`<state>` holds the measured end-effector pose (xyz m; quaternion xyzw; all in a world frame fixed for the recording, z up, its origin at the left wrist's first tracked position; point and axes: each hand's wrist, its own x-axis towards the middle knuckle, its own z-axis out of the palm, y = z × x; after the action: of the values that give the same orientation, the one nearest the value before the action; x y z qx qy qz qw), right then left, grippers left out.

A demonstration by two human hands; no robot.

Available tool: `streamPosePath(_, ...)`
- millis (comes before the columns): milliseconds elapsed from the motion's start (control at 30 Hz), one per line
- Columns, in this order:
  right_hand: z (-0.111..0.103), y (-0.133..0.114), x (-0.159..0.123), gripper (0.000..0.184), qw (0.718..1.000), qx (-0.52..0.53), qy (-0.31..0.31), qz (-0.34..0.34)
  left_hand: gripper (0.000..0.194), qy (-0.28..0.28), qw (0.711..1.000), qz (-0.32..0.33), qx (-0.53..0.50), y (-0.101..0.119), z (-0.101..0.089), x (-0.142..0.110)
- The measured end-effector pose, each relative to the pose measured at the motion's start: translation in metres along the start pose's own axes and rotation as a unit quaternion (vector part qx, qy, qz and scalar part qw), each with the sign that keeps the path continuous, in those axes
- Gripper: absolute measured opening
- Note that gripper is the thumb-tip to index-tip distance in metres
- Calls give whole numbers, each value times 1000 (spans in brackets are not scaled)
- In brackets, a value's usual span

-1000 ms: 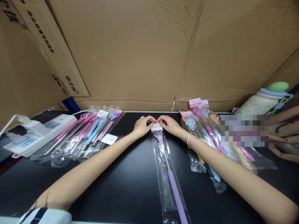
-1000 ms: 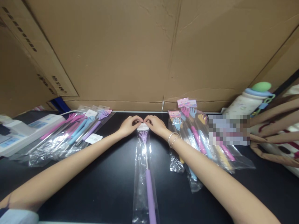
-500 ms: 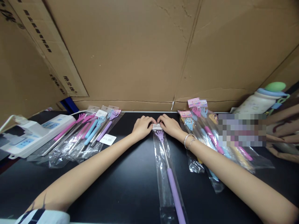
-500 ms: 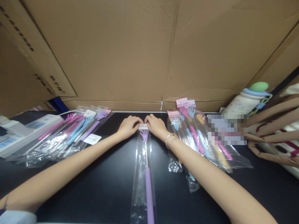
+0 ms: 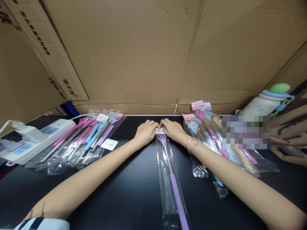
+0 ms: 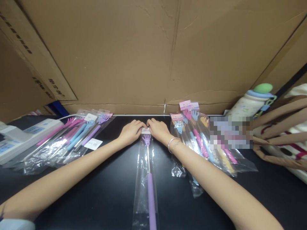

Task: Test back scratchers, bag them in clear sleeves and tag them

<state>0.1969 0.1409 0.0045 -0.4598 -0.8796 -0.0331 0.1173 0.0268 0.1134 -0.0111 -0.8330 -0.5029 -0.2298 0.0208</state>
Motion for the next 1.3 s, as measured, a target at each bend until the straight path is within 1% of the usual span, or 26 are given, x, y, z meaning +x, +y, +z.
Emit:
streamPosePath(833,-1,-1,0,21,1000,-20,-6,-14,26,4,1000,11,16,0,-1,-1)
streamPosePath(1300,-4,-2,-1,21,999,-29,-14,-15,24,-8,999,8,37,1,-3,-1)
